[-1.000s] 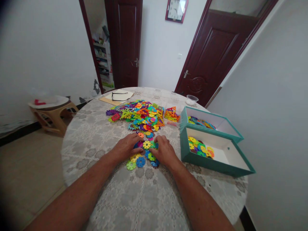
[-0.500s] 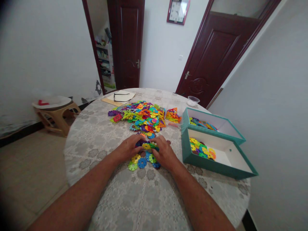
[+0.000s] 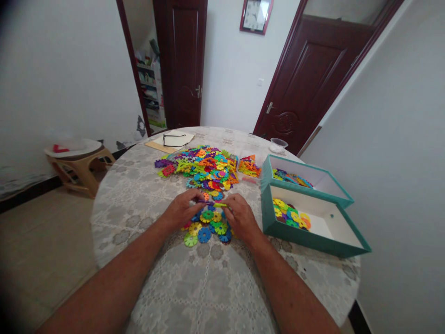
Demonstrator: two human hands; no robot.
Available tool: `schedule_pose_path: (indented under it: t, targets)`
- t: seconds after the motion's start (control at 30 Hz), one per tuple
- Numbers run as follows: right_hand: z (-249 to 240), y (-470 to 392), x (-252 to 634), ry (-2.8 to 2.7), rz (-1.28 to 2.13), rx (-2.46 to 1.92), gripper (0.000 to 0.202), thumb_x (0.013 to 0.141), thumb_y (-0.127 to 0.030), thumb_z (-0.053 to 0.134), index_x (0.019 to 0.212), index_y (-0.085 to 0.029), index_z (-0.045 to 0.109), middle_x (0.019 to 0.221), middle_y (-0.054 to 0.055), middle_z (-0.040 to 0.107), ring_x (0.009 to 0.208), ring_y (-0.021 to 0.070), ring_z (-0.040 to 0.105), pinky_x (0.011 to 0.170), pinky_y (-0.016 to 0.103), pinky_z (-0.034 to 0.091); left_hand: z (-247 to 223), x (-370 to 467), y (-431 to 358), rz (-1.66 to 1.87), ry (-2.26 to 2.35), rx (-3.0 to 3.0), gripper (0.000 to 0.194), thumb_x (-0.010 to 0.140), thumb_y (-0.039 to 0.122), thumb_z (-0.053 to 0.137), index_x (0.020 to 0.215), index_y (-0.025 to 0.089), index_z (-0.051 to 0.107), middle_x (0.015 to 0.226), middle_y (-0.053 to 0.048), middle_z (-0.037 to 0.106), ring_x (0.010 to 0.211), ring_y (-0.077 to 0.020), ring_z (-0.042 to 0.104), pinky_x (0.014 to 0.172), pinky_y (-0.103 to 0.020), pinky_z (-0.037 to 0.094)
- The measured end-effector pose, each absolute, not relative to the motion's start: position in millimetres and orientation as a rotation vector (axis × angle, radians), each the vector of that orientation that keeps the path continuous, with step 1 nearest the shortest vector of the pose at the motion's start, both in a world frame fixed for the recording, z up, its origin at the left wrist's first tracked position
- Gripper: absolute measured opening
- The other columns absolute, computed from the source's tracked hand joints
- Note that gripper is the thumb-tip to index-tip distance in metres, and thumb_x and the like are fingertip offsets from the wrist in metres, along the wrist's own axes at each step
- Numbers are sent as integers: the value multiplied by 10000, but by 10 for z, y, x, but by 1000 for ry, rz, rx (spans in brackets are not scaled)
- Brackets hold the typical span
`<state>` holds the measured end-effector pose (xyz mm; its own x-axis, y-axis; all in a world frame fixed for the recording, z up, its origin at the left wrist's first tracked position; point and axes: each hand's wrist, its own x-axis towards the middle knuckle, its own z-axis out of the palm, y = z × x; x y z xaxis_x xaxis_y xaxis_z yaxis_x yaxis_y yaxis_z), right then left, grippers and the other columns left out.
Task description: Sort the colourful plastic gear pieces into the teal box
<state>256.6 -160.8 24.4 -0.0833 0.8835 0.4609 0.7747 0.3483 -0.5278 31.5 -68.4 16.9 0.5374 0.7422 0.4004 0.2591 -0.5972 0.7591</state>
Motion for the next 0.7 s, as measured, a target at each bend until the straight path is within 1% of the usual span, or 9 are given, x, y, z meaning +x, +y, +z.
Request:
schedule_pose_path:
  t: [0.17, 0.27, 0.33, 0.4, 0.47, 0.53, 0.63, 0.7]
  targets:
    - [249, -1624, 2561, -1869, 114, -1386, 252, 1019, -246, 515, 1117, -271, 746, 1039, 80, 699, 1012, 235, 656, 916, 382, 531, 216, 307, -680, 946, 901, 1989, 194, 922, 408, 658, 944, 217, 684, 829, 15, 678, 766, -165, 596, 732, -285, 471]
    - [237, -1640, 2550, -1822, 80, -1394, 249, 1022, -266, 505, 1103, -269, 740, 1062, 88, 698, 1037, 242, 657, 944, 397, 532, 189, 302, -642, 978, 908, 1886, 273, 919, 484, 658, 944, 212, 658, 803, 22, 665, 751, -162, 596, 704, -277, 466]
    - [218, -1648, 2532, -1751, 116, -1404, 223, 1022, -306, 517, 1098, -266, 724, 1061, 81, 704, 1032, 241, 662, 948, 397, 538, 161, 303, -612, 1002, 903, 1824, 288, 903, 495, 674, 935, 210, 643, 791, 23, 664, 746, -161, 605, 696, -274, 472]
    - [187, -1651, 2508, -1612, 193, -1417, 218, 1005, -358, 561, 1153, -261, 688, 1026, 59, 705, 963, 228, 669, 885, 374, 558, 141, 308, -589, 1023, 894, 1768, 286, 889, 486, 690, 936, 209, 635, 792, 19, 673, 750, -163, 624, 699, -274, 484]
    - [153, -1649, 2482, -1480, 301, -1423, 284, 978, -404, 608, 1213, -251, 648, 955, 28, 692, 851, 204, 656, 781, 333, 562, 137, 314, -583, 1035, 883, 1717, 284, 882, 473, 700, 956, 208, 632, 786, 18, 678, 739, -164, 640, 696, -275, 497]
    - [132, -1646, 2455, -1428, 400, -1414, 303, 967, -423, 622, 1207, -240, 644, 901, 9, 679, 783, 186, 637, 715, 300, 543, 155, 320, -596, 1025, 871, 1681, 284, 882, 467, 700, 976, 209, 631, 756, 29, 664, 694, -155, 636, 670, -270, 502]
    - [128, -1644, 2415, -1449, 463, -1407, 264, 963, -419, 620, 1147, -238, 676, 941, 22, 694, 785, 185, 635, 710, 291, 534, 212, 328, -643, 968, 851, 1635, 289, 885, 475, 684, 986, 207, 643, 751, 34, 665, 620, -137, 619, 611, -257, 499]
    - [128, -1642, 2392, -1465, 492, -1416, 257, 955, -414, 630, 1139, -244, 688, 957, 27, 703, 782, 189, 637, 713, 297, 537, 256, 331, -680, 911, 825, 1629, 298, 897, 485, 661, 990, 203, 660, 777, 24, 683, 604, -132, 625, 590, -253, 500]
